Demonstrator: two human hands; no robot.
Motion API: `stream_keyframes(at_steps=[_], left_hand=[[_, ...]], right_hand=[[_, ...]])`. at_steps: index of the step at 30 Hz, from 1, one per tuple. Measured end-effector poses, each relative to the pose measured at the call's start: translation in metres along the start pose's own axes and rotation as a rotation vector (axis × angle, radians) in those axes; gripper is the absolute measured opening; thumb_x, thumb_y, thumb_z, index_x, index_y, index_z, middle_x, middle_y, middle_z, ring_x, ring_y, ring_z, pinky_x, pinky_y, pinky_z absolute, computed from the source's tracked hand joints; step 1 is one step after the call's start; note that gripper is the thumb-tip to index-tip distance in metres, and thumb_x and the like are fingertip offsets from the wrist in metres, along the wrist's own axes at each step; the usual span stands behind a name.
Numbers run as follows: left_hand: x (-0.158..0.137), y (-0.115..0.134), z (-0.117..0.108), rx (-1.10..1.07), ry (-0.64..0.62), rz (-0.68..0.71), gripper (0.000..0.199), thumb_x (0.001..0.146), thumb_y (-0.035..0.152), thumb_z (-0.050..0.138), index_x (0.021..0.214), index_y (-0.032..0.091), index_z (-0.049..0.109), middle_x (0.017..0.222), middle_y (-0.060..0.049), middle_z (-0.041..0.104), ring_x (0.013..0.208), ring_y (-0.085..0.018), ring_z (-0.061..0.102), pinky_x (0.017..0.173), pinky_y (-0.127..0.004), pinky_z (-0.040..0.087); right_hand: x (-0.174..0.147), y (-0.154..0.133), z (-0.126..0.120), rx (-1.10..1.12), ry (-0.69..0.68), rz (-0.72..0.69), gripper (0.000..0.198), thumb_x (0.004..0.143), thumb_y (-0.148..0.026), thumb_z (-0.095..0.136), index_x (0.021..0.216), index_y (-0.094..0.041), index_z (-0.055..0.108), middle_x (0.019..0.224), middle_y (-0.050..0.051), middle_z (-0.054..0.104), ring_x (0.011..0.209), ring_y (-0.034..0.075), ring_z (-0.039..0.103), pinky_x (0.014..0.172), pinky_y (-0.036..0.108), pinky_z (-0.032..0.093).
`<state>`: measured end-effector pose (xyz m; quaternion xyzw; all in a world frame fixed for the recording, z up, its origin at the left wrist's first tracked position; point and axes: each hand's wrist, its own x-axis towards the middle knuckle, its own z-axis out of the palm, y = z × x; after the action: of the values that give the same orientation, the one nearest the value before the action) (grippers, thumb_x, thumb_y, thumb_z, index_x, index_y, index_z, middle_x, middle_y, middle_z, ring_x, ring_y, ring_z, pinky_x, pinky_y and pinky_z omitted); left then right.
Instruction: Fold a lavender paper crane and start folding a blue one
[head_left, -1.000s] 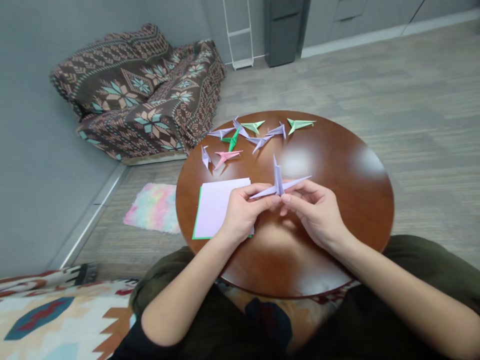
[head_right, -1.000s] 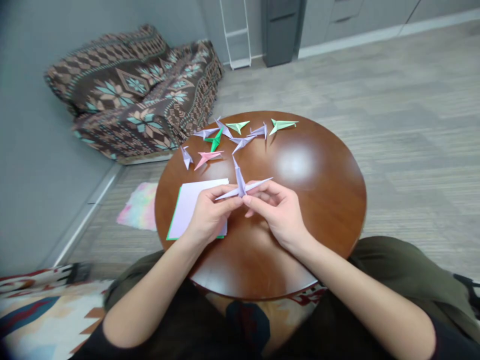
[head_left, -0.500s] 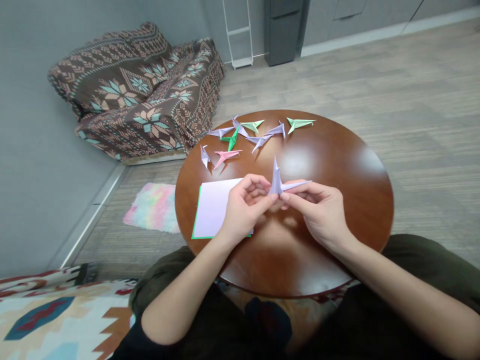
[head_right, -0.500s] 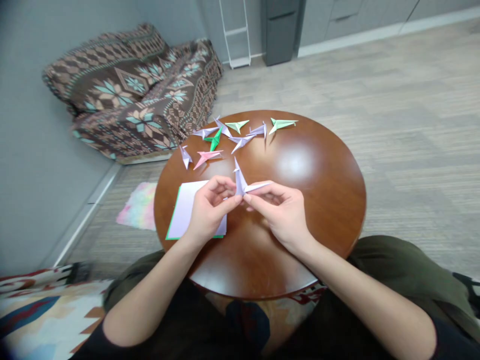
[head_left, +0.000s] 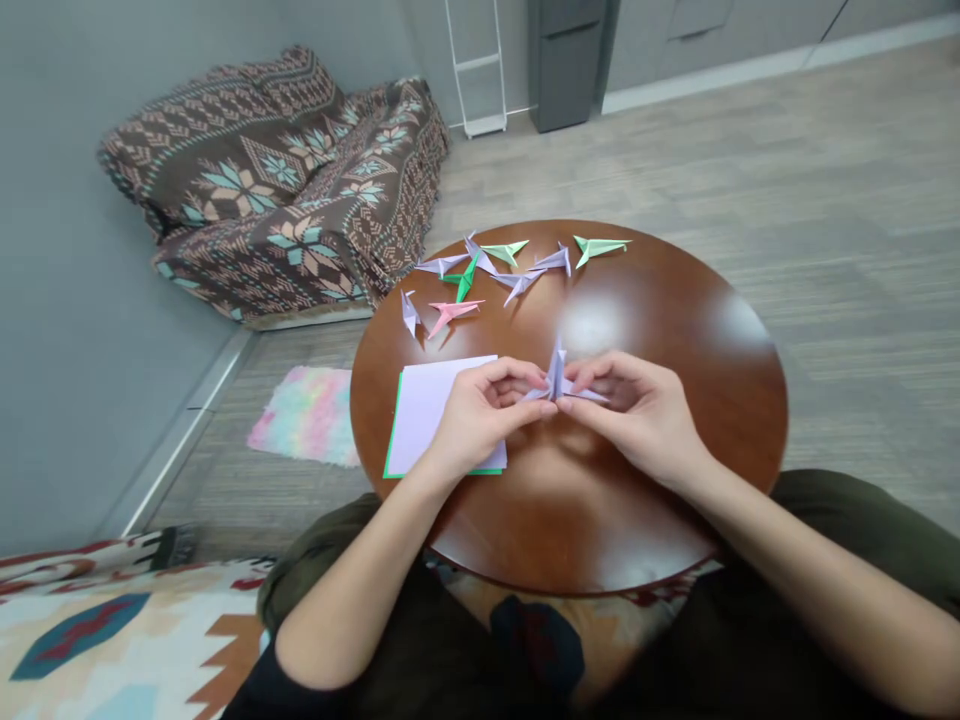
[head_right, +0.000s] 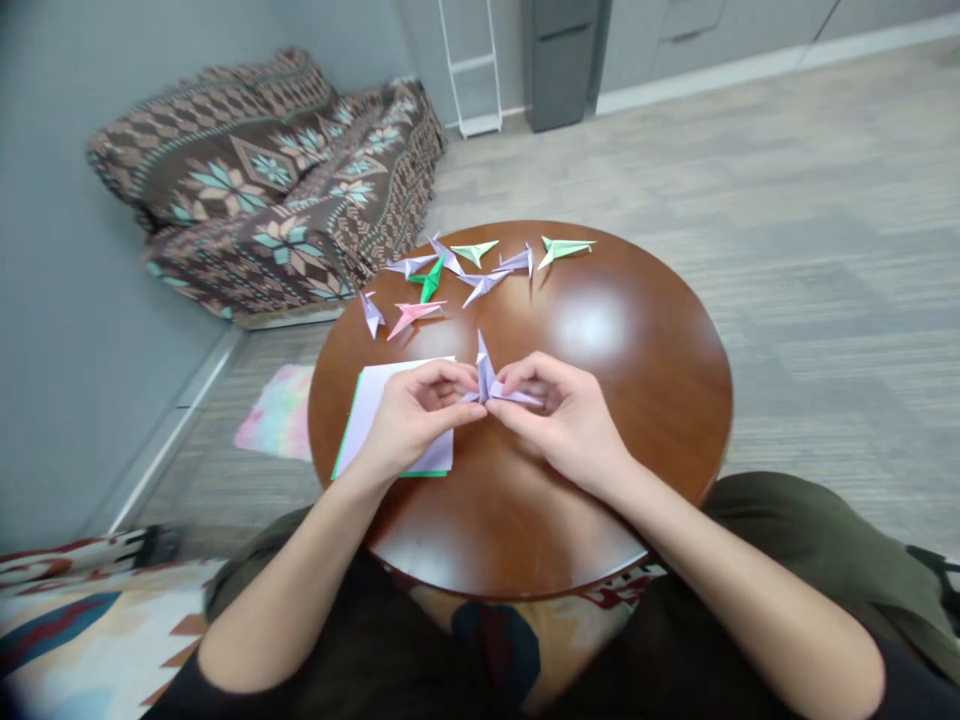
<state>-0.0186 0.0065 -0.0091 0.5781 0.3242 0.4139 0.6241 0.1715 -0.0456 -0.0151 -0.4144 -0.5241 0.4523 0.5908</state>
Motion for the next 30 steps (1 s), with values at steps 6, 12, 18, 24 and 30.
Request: stream_keyframes(at_steps=[6, 12, 18, 24, 30], left_hand=[[-0.002, 0.004, -0.005, 0.058, -0.086, -0.062, 0.029, 0.066, 0.023, 0.096, 0.083, 0.014, 0.075, 0.095, -0.005, 0.076, 0.083, -0.015, 0.070, 0.080, -0.027, 0.056], [-0.003, 0.006, -0.006, 0.147, -0.085, -0.093, 0.027, 0.069, 0.027, 0.094, 0.083, 0.014, 0.075, 0.086, -0.006, 0.075, 0.073, -0.013, 0.067, 0.072, -0.026, 0.055], [-0.003, 0.010, -0.007, 0.284, -0.037, -0.047, 0.019, 0.074, 0.029, 0.088, 0.080, 0.015, 0.077, 0.083, -0.007, 0.077, 0.073, -0.016, 0.069, 0.071, -0.028, 0.056], [-0.003, 0.009, 0.001, 0.289, 0.022, -0.067, 0.018, 0.074, 0.025, 0.086, 0.078, 0.015, 0.071, 0.070, -0.001, 0.070, 0.059, -0.010, 0.060, 0.058, -0.022, 0.047], [-0.003, 0.005, 0.008, 0.201, 0.069, -0.140, 0.031, 0.067, 0.021, 0.089, 0.092, 0.014, 0.071, 0.073, -0.001, 0.071, 0.057, -0.009, 0.059, 0.055, -0.020, 0.045]], right_hand=[[-0.002, -0.005, -0.003, -0.128, -0.092, -0.048, 0.007, 0.084, -0.022, 0.082, 0.082, -0.020, 0.076, 0.094, 0.007, 0.079, 0.082, 0.020, 0.076, 0.074, 0.031, 0.066], [-0.001, -0.003, -0.005, -0.252, -0.106, -0.111, 0.003, 0.086, -0.019, 0.078, 0.084, -0.021, 0.079, 0.092, 0.006, 0.080, 0.083, 0.021, 0.075, 0.076, 0.033, 0.064], [0.000, 0.000, -0.007, -0.219, -0.106, -0.093, 0.005, 0.085, -0.019, 0.079, 0.082, -0.021, 0.081, 0.092, 0.006, 0.082, 0.084, 0.021, 0.076, 0.078, 0.033, 0.062], [0.002, -0.001, -0.005, -0.224, -0.022, 0.004, 0.011, 0.078, -0.019, 0.084, 0.085, -0.019, 0.075, 0.083, 0.005, 0.078, 0.072, 0.018, 0.071, 0.067, 0.030, 0.057], [0.003, 0.002, -0.002, -0.151, -0.009, 0.122, 0.018, 0.073, -0.023, 0.086, 0.086, -0.017, 0.076, 0.078, 0.005, 0.077, 0.067, 0.017, 0.068, 0.063, 0.029, 0.056]])
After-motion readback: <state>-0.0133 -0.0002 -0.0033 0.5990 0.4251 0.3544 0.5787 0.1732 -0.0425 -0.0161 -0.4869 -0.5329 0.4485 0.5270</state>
